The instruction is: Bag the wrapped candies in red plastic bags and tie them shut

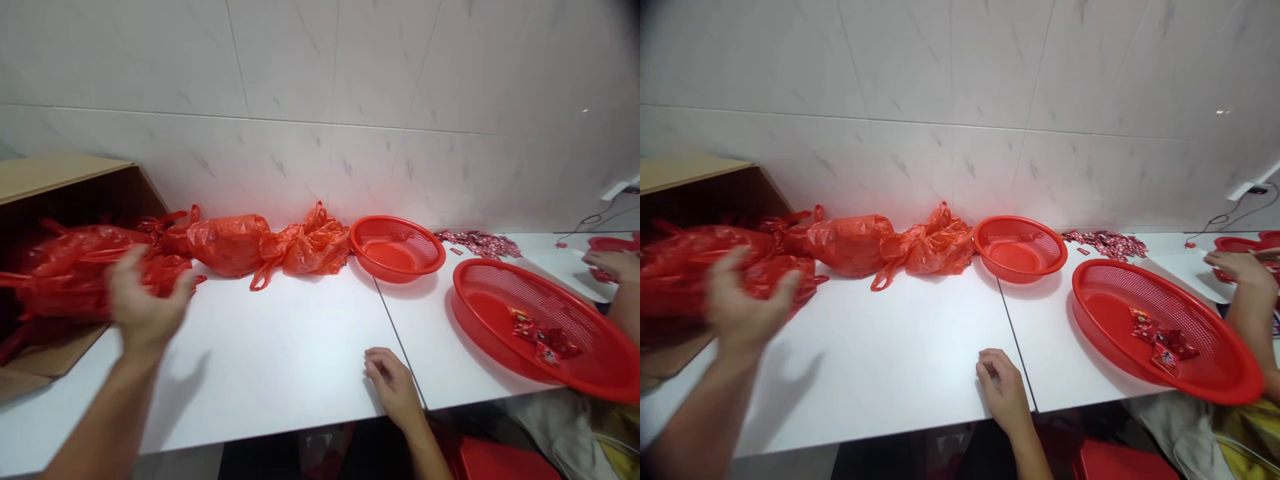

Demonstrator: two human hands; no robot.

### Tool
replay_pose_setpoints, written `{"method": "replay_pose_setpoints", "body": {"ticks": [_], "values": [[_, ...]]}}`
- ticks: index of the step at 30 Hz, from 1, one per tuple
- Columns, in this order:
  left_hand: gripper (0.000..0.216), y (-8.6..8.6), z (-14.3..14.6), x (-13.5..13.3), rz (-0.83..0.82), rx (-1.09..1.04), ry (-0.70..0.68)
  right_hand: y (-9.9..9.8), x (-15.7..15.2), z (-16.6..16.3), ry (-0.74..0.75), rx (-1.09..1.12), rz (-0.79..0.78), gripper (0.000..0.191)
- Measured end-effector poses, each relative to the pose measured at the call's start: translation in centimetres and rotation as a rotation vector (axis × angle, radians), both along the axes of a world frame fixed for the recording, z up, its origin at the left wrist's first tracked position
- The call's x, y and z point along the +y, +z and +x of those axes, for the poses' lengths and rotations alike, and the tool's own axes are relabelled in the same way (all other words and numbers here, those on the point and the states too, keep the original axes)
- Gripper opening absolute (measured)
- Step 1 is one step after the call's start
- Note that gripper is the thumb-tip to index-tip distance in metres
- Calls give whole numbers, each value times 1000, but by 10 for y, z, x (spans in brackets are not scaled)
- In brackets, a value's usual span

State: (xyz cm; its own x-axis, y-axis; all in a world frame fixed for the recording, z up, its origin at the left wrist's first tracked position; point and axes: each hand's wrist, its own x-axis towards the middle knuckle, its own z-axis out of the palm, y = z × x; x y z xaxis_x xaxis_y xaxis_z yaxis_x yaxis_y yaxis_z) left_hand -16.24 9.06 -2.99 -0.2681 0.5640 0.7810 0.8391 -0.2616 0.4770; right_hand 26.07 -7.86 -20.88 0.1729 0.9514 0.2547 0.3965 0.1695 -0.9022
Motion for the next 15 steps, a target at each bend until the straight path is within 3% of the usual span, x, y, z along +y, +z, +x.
{"method": "replay_pose_setpoints", "body": {"ticks": [3,5,7,9,12,15], "values": [[63,-40,98,18,-217,150,-392,6,0,-6,-7,-47,23,29],[63,-61,146,38,-328,286,-543,10,0,-6,-3,-59,41,26],[67,-71,173,62,-383,356,-482,12,-1,-5,1,-59,54,25],[73,-73,182,86,-418,349,-282,13,-2,-3,1,-50,56,25],[77,-75,172,113,-552,363,-40,14,-1,-1,-2,-40,61,24],[60,-87,148,119,-748,434,17,13,0,-1,4,-49,63,23]]}}
